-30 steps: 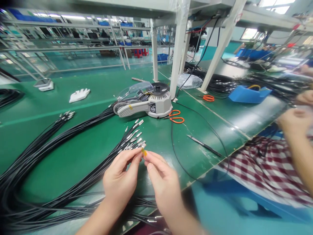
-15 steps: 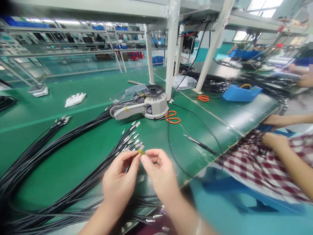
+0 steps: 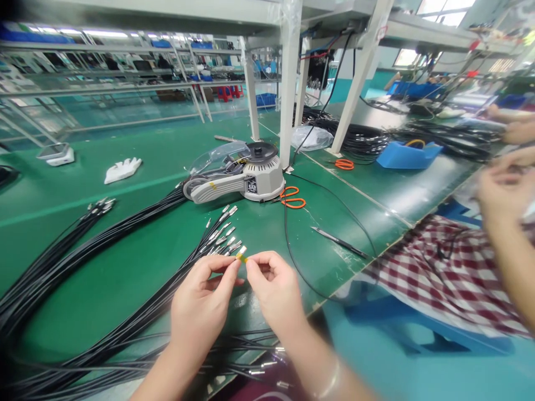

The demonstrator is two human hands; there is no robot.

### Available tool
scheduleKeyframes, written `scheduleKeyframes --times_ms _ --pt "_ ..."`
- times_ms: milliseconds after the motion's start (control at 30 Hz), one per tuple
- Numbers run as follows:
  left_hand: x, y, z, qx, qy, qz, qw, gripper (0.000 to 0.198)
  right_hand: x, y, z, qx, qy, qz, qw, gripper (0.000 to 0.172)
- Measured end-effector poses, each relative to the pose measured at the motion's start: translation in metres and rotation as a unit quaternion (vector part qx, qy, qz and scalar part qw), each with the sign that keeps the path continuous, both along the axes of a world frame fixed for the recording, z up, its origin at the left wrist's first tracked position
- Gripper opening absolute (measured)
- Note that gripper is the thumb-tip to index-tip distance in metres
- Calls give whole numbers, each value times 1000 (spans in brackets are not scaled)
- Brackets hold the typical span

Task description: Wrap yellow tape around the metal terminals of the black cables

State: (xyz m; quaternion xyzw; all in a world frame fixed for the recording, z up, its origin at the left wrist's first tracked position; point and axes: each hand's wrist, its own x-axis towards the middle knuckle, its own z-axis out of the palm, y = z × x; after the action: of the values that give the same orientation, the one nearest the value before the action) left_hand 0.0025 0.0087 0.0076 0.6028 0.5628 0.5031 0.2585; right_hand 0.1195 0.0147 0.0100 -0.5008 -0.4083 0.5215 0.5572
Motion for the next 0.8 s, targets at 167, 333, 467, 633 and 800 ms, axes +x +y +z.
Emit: scheduleKeyframes --times_ms 167,333,467,633,800 --pt "3 -1 11 -109 -98 -12 989 14 1 -1 -2 2 -7 -9 1000 17" --pt "6 2 17 -191 -222 -29 956 20 2 -1 -3 12 -14 -5 1000 16" --pt "4 4 18 -230 -319 -66 917 22 2 0 -1 18 -32 -4 999 16" --pt "1 5 19 -270 -395 -120 870 19 2 -1 4 19 -10 8 1000 14" --pt "-1 6 21 -288 -405 -149 855 19 4 -2 8 27 -23 5 999 15"
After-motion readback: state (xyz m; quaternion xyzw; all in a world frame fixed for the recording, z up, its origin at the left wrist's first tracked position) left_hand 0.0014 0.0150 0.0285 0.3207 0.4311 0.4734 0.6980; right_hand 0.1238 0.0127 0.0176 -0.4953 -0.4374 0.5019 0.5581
